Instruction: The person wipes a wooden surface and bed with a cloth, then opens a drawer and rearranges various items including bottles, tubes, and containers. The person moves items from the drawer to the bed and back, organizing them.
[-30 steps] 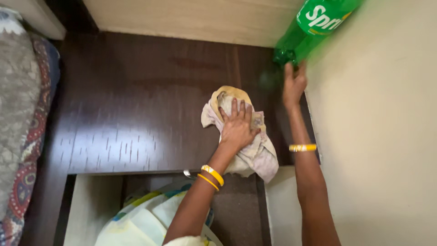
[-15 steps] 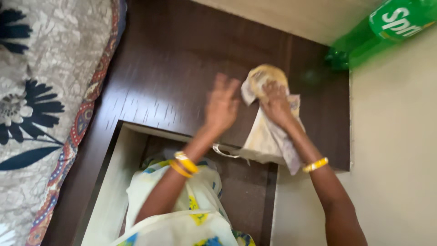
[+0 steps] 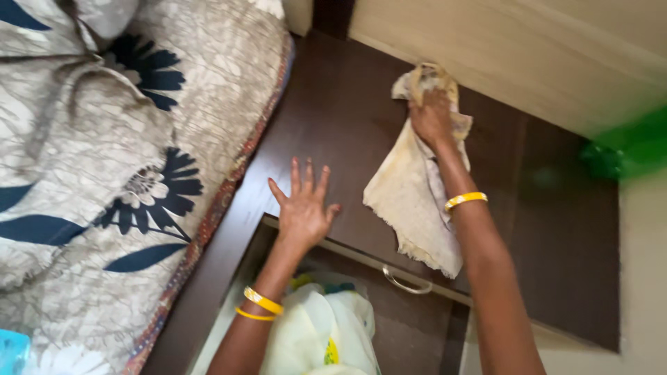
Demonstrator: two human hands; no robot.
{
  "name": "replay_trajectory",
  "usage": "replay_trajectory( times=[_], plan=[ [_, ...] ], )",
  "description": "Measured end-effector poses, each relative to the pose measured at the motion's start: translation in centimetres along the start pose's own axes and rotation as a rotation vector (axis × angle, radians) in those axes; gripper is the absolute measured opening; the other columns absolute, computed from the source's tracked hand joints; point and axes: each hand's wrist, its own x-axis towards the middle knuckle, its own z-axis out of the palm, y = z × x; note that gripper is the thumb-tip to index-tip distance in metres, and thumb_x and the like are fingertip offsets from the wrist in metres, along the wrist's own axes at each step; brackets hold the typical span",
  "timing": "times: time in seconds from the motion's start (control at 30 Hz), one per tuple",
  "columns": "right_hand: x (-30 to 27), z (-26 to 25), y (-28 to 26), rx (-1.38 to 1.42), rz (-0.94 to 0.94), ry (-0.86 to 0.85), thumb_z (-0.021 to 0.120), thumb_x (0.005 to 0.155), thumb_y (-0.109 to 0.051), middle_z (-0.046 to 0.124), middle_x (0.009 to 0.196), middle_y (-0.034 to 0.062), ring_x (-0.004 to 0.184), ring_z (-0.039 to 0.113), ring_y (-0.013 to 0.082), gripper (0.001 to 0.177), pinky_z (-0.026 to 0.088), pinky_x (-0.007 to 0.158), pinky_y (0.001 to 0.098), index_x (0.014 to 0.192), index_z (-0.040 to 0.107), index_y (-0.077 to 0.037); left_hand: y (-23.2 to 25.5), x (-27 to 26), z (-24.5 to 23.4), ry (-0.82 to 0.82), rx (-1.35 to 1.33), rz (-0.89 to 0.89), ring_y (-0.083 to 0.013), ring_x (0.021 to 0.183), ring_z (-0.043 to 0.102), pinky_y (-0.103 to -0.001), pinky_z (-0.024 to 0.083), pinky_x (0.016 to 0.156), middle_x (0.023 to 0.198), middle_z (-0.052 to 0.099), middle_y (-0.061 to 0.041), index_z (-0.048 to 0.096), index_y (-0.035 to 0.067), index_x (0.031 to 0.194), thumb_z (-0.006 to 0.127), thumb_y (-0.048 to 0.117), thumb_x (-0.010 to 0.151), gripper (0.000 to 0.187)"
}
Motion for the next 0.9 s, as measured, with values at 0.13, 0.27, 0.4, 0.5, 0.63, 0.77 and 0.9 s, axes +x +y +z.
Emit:
replay_trajectory(
  times=[0.13, 0.27, 0.4, 0.5, 0.63, 0.77, 0.9],
  plan=[
    [6.4, 4.5, -8.8, 0.076, -0.105, -0.022, 0.059, 0.106, -0.039, 0.049, 0.141, 0.0441, 0.135, 0.041, 0.0581, 0.063, 0.028, 0.115, 0.0588, 0.134, 0.054, 0.018, -0.2, 0.2, -0.4, -0.049, -0.064, -0.005, -0.0396, 0.155, -0.001, -0.083, 0.002, 0.108, 0.167, 0.017, -0.016, 0.025, 0.014, 0.159, 0.061, 0.057, 0.089, 0.089],
    [9.7, 5.2, -16.3, 0.075, -0.208, -0.054, 0.061, 0.106, -0.039, 0.052, 0.141, 0.0409, 0.137, 0.045, 0.0538, 0.061, 0.031, 0.119, 0.0563, 0.133, 0.054, 0.015, -0.7, 0.3, 0.1, 0.026, -0.11, 0.005, -0.0402, 0.156, 0.0, -0.083, 0.003, 0.109, 0.167, 0.018, -0.019, 0.017, 0.003, 0.16, 0.061, 0.058, 0.089, 0.1],
    [8.4, 3.8, -22.8, 0.285, -0.299, -0.121, 0.066, 0.097, -0.033, 0.061, 0.133, 0.0304, 0.132, 0.051, 0.0464, 0.048, 0.038, 0.116, 0.0513, 0.123, 0.064, 0.008, -1.3, 0.0, 1.3, 0.142, -0.191, -0.031, -0.0434, 0.157, 0.002, -0.076, 0.007, 0.115, 0.168, 0.014, -0.026, 0.011, -0.002, 0.16, 0.061, 0.061, 0.086, 0.11],
    [5.0, 2.8, -27.3, 0.316, -0.45, -0.171, 0.071, 0.096, -0.031, 0.066, 0.122, 0.0257, 0.127, 0.056, 0.0447, 0.039, 0.036, 0.12, 0.0525, 0.109, 0.072, 0.006, -1.6, 0.0, 2.9, 0.392, -0.323, -0.073, -0.0489, 0.158, 0.001, -0.068, 0.01, 0.123, 0.169, 0.009, -0.031, 0.006, -0.006, 0.161, 0.053, 0.068, 0.09, 0.112],
    [-2.3, -1.0, -30.2, 0.465, -0.608, -0.136, 0.07, 0.098, -0.026, 0.053, 0.144, 0.033, 0.14, 0.044, 0.0473, 0.056, 0.028, 0.121, 0.0522, 0.137, 0.057, 0.012, -1.9, 0.7, 5.1, 0.668, -0.438, -0.109, -0.0506, 0.162, -0.001, -0.063, 0.012, 0.133, 0.173, 0.011, -0.032, 0.003, -0.004, 0.166, 0.025, 0.081, 0.097, 0.111],
    [-8.1, -7.3, -27.8, 0.418, -0.509, -0.236, 0.07, 0.082, -0.018, 0.049, 0.152, 0.03, 0.147, 0.039, 0.0447, 0.072, 0.025, 0.124, 0.0513, 0.146, 0.049, 0.008, -2.2, 1.0, 5.0, 0.535, -0.363, -0.124, -0.0516, 0.16, 0.0, -0.062, 0.013, 0.129, 0.173, 0.018, -0.031, 0.007, 0.0, 0.166, 0.02, 0.083, 0.095, 0.11],
    [-12.6, -11.1, -19.7, 0.33, -0.128, -0.112, 0.067, 0.096, -0.015, 0.055, 0.143, 0.031, 0.139, 0.046, 0.0467, 0.049, 0.032, 0.122, 0.0513, 0.136, 0.055, 0.009, -1.6, 0.8, 3.8, 0.303, -0.215, -0.188, -0.0483, 0.158, -0.002, -0.066, 0.007, 0.126, 0.171, 0.017, -0.028, 0.022, 0.006, 0.167, 0.038, 0.073, 0.098, 0.098]
  ],
)
